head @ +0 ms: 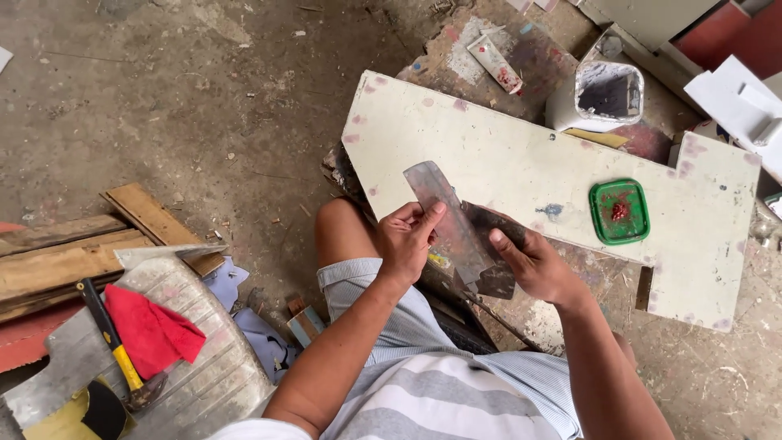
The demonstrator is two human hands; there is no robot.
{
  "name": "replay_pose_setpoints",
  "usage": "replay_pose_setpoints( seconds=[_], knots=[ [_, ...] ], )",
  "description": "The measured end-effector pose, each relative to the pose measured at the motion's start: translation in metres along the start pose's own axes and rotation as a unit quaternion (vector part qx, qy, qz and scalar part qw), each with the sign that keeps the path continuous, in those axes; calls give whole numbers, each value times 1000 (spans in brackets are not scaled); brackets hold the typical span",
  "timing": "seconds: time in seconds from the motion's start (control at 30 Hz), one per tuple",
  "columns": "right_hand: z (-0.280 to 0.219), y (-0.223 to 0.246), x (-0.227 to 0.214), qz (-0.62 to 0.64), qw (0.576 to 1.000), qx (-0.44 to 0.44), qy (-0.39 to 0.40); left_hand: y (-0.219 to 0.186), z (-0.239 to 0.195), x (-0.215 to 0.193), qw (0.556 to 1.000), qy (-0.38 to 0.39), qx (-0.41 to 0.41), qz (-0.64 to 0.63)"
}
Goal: Finishing the surface and edges of a large white cutout letter using a metal scraper and sandpaper.
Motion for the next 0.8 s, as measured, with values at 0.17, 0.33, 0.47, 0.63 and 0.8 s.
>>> replay_pose_setpoints(
  seconds=[0.17,0.33,0.47,0.63,0.8],
  knots=[
    [-12,82,-2,-68,995,43,51,-3,2,0,1000,-9,9,-14],
    [-14,152,3,-86,984,141,60,-12,4,7,999,-1,-10,-42],
    [-14,110,6,-68,975,180,113,-15,12,3,999,-8,-10,-46],
    [0,32,-37,258,947,106,-159,-1,-29,30,990,105,-91,-6],
    [42,10,-7,523,849,68,23,32,-96,76,961,219,-168,-13]
  ],
)
Point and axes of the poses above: each hand's wrist, its own z-axis towards the middle knuckle, its own x-axis out of the palm, y = z × x, the point moved 7 cm from there along z, towards the middle knuckle, and after that the axes turned 8 degrees about -y, right-handed, at the moved point
